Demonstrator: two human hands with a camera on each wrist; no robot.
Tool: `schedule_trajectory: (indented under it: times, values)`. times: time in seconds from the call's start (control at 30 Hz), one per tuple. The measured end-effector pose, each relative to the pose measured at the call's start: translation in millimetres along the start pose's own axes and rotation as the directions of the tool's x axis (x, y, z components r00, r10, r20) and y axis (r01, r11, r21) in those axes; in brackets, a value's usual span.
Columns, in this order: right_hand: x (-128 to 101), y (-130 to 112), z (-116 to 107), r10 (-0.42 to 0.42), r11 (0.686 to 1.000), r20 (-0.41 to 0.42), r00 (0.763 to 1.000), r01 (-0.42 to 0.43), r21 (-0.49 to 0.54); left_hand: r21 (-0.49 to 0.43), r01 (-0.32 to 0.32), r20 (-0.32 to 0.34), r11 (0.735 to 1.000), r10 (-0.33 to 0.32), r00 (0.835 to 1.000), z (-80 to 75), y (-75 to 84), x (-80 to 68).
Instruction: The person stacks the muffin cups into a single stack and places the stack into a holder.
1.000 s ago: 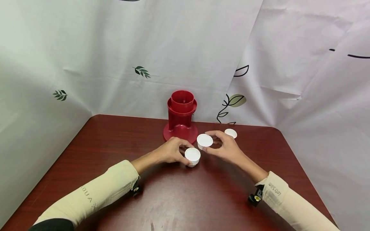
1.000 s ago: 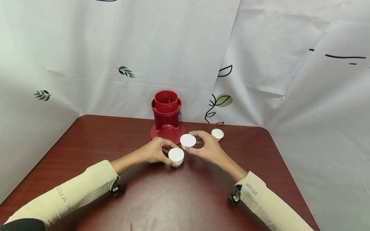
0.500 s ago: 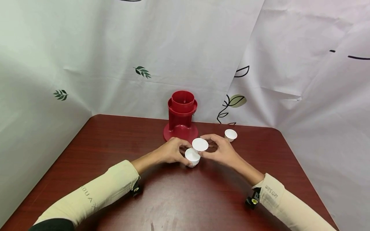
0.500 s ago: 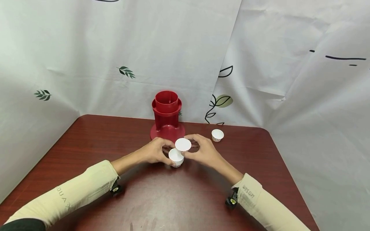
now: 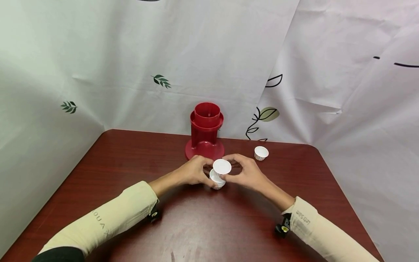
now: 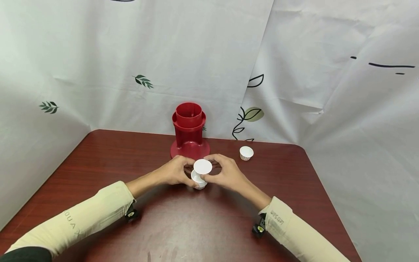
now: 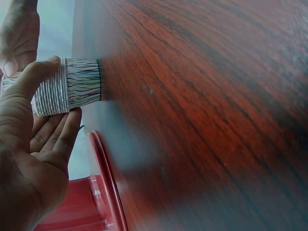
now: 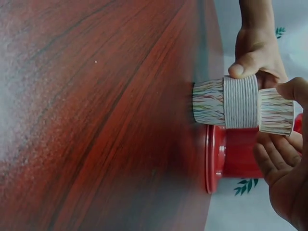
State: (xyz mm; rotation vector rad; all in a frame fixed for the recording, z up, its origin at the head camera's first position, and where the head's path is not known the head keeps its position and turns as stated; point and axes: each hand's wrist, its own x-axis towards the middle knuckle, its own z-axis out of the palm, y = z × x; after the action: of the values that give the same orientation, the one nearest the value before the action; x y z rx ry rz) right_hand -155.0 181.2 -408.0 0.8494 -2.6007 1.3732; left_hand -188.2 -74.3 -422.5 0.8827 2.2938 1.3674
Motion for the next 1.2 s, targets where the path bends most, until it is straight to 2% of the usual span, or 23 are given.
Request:
schedule_trajectory:
  times: [0.4, 0.77, 0.93, 1.2]
  values:
    - [-0.3, -2.4, 4.2, -0.034, 0.999, 0.023, 0.999, 0.035, -0.030, -0.021, 0.000, 0.008, 1.000, 0.000, 1.000, -0.5, 0.1, -1.1]
    - [-1.4, 0.4, 4.4, -0.055, 0.995, 0.056, 0.997, 0.060, -0.086, 0.019, -0.019, 0.011, 1.000, 0.018, 1.000, -1.8, -1.1, -1.8]
    - [-2.8, 2.0, 4.9, -0.034, 0.994, 0.082, 0.996, 0.041, -0.098, 0.014, -0.023, 0.012, 1.000, 0.022, 1.000, -1.9, -2.0, -2.1]
    - [-5.8, 1.9, 2.9, -0.006, 0.998, 0.094, 0.996, 0.011, -0.057, -0.015, 0.016, 0.015, 1.000, -0.016, 1.000, -0.2, -2.5, -1.3]
